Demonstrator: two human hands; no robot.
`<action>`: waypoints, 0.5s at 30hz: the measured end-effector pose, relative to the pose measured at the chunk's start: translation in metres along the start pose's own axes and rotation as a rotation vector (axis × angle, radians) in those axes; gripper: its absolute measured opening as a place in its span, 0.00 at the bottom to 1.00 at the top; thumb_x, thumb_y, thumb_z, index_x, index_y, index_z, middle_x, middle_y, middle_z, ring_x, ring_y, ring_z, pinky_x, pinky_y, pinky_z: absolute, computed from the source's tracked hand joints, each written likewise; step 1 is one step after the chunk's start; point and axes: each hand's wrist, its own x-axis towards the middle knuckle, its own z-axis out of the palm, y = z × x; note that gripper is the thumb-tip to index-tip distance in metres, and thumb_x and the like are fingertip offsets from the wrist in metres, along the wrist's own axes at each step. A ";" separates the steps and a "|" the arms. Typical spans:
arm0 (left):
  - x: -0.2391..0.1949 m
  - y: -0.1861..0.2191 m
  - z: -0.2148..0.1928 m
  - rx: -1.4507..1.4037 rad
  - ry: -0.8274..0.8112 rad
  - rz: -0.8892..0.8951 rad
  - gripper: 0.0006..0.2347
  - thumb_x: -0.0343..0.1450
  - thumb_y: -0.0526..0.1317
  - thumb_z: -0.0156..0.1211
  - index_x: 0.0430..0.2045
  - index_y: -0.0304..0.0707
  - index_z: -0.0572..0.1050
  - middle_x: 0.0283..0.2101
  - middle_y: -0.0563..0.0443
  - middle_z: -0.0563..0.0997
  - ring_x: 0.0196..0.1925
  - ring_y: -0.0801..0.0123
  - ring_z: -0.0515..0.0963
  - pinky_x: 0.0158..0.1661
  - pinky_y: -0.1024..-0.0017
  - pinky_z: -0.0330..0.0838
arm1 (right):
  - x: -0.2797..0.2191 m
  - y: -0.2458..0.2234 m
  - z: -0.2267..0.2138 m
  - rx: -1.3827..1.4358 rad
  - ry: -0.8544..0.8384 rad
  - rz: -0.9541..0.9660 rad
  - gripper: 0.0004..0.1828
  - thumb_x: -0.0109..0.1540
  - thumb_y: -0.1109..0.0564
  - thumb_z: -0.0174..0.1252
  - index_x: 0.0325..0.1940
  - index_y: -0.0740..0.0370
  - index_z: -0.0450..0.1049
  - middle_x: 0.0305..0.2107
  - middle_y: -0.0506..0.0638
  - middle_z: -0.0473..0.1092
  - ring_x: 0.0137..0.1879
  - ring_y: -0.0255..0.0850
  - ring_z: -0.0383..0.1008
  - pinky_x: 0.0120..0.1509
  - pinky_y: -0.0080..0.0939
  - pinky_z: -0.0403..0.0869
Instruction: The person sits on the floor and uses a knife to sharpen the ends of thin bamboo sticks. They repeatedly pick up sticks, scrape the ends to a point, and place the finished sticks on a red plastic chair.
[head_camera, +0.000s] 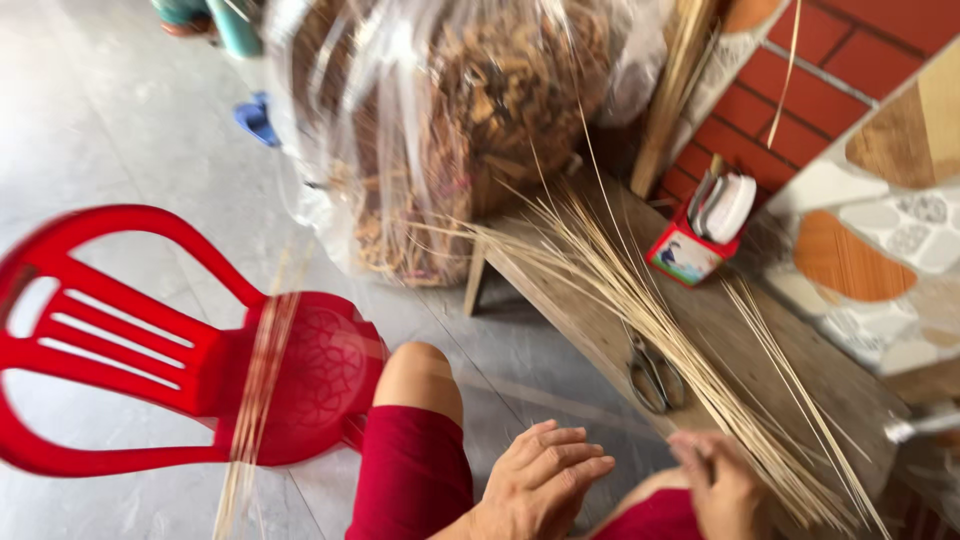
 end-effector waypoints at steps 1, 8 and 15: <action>-0.002 0.002 -0.004 0.109 0.017 0.017 0.16 0.68 0.33 0.64 0.51 0.47 0.76 0.49 0.56 0.81 0.55 0.61 0.83 0.55 0.54 0.77 | -0.012 -0.006 0.012 0.046 0.000 0.003 0.05 0.56 0.55 0.66 0.35 0.56 0.81 0.33 0.46 0.79 0.36 0.39 0.82 0.39 0.40 0.78; -0.052 -0.021 -0.009 0.062 -0.663 -0.403 0.10 0.76 0.43 0.60 0.49 0.46 0.79 0.32 0.46 0.83 0.39 0.55 0.85 0.38 0.61 0.78 | -0.055 -0.005 0.085 0.504 -0.011 -0.248 0.06 0.56 0.62 0.65 0.37 0.58 0.82 0.35 0.50 0.78 0.41 0.35 0.83 0.42 0.37 0.81; -0.074 -0.021 -0.041 -0.357 -0.384 -0.862 0.08 0.76 0.40 0.54 0.44 0.41 0.80 0.20 0.49 0.82 0.23 0.66 0.83 0.27 0.71 0.75 | -0.070 0.078 0.115 1.405 -0.262 -0.077 0.24 0.67 0.66 0.45 0.68 0.74 0.63 0.59 0.67 0.71 0.35 0.33 0.77 0.37 0.33 0.77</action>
